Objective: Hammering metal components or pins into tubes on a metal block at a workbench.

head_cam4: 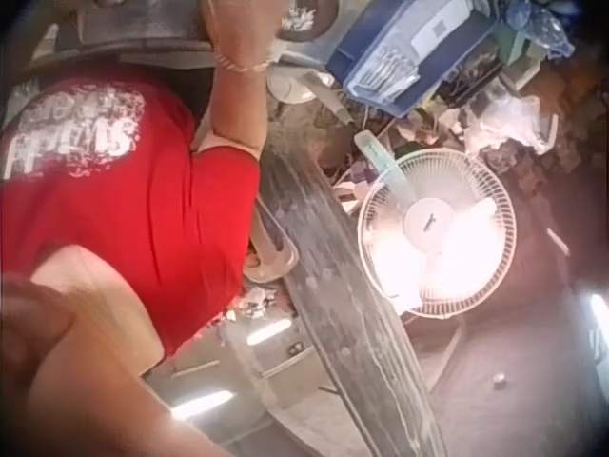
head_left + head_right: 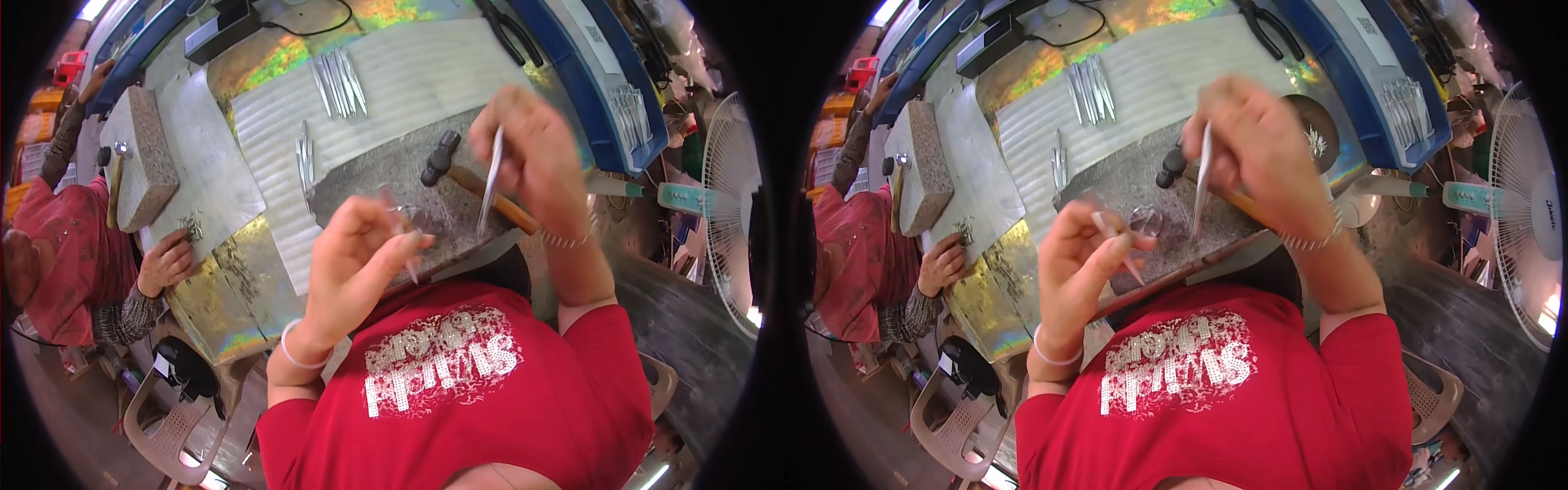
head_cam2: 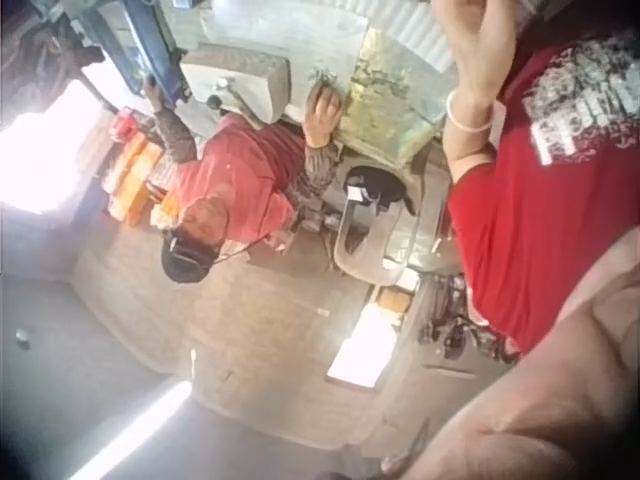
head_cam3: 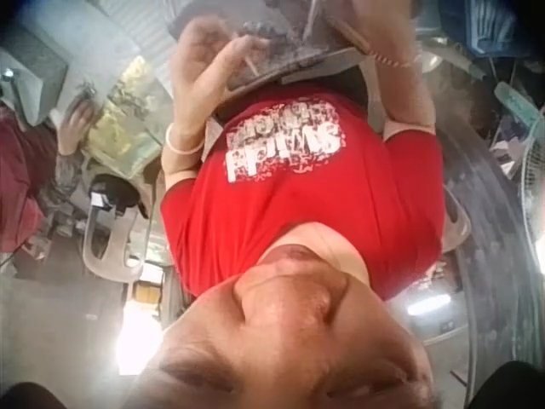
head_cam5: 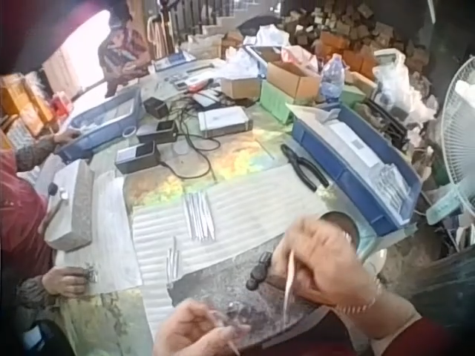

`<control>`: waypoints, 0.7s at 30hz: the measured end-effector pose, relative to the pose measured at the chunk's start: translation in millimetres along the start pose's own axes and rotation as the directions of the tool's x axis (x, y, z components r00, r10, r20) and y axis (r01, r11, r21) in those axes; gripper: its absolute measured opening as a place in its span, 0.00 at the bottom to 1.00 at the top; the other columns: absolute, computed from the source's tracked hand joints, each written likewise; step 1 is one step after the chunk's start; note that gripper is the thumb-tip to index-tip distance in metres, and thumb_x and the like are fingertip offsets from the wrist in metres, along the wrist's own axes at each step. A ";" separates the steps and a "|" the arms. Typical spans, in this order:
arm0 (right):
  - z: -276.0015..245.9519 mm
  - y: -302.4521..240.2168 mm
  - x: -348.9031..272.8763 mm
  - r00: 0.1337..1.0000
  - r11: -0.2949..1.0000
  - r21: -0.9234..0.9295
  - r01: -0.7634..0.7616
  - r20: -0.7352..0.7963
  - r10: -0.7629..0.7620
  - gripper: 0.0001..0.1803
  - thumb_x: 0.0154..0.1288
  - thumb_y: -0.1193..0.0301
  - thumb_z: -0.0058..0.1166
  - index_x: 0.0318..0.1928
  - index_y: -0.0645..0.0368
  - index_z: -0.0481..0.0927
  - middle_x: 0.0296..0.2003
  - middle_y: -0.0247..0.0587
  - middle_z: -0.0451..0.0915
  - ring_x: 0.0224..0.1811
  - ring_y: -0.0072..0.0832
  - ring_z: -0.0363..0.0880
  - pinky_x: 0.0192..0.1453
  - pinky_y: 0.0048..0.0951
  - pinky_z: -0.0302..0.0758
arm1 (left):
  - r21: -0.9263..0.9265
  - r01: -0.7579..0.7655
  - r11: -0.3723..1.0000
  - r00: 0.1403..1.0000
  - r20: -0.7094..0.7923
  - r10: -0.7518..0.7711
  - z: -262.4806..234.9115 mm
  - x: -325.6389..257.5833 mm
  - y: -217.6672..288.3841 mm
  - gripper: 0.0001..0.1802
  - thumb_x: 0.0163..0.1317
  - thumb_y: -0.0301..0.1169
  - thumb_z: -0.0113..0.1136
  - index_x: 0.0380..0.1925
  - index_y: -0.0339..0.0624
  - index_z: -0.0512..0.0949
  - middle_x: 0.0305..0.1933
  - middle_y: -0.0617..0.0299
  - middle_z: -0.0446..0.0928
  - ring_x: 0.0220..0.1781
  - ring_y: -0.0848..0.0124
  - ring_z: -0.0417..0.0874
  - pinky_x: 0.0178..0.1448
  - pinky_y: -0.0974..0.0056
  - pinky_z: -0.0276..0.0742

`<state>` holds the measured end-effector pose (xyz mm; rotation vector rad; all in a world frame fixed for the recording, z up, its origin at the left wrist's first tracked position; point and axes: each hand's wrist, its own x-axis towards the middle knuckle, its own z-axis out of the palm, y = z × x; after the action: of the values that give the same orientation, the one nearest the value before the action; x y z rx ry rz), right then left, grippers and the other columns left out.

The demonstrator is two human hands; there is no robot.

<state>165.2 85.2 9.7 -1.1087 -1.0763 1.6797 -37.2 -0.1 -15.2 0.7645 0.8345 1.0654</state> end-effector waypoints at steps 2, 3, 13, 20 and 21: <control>-28.3 -12.8 33.6 0.991 0.960 -0.246 0.136 0.029 -0.133 0.12 0.68 0.64 0.45 0.31 0.58 0.72 0.20 0.29 0.73 0.15 0.09 0.61 0.18 0.13 0.56 | 0.058 -0.101 0.993 0.992 -0.067 0.104 -3.6 -9.4 -1.8 0.08 0.61 0.17 0.53 0.38 0.35 0.65 0.37 0.61 0.71 0.43 0.70 0.79 0.44 0.71 0.75; -41.1 -16.7 53.8 0.987 0.899 -0.409 0.156 0.034 -0.156 0.12 0.67 0.64 0.46 0.31 0.59 0.73 0.19 0.30 0.73 0.15 0.11 0.63 0.19 0.15 0.59 | 0.167 -0.175 0.970 0.976 -0.098 0.193 -7.3 -10.7 -5.6 0.09 0.61 0.17 0.53 0.38 0.35 0.65 0.37 0.61 0.71 0.44 0.71 0.79 0.44 0.71 0.75; -114.9 55.7 190.6 0.911 0.118 -0.971 0.210 0.150 -0.385 0.15 0.57 0.61 0.50 0.32 0.64 0.75 0.30 0.53 0.78 0.35 0.47 0.77 0.40 0.44 0.72 | 0.676 -0.247 0.694 0.889 -0.126 0.440 -14.0 -15.1 -40.7 0.11 0.55 0.16 0.59 0.37 0.36 0.70 0.37 0.56 0.74 0.37 0.71 0.77 0.37 0.70 0.76; -61.4 14.5 81.1 0.880 0.230 -0.911 0.341 0.224 -0.419 0.14 0.60 0.65 0.51 0.40 0.62 0.72 0.31 0.49 0.76 0.34 0.44 0.76 0.38 0.40 0.71 | 0.867 -0.192 0.460 0.923 0.001 0.384 -19.0 -14.9 -30.7 0.06 0.55 0.18 0.60 0.33 0.33 0.75 0.32 0.59 0.78 0.32 0.74 0.78 0.35 0.71 0.75; -54.0 13.2 55.3 0.894 0.268 -0.895 0.356 0.244 -0.375 0.14 0.58 0.66 0.53 0.41 0.62 0.72 0.33 0.49 0.75 0.35 0.44 0.76 0.39 0.39 0.71 | 0.763 -0.165 0.625 0.940 -0.069 0.333 -20.7 -14.7 -33.0 0.07 0.55 0.18 0.61 0.34 0.33 0.76 0.32 0.59 0.79 0.32 0.75 0.78 0.35 0.72 0.74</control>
<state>199.5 144.3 -28.7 -1.3455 -2.2255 0.5284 -44.8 -21.2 -50.3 1.5351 1.4199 1.0424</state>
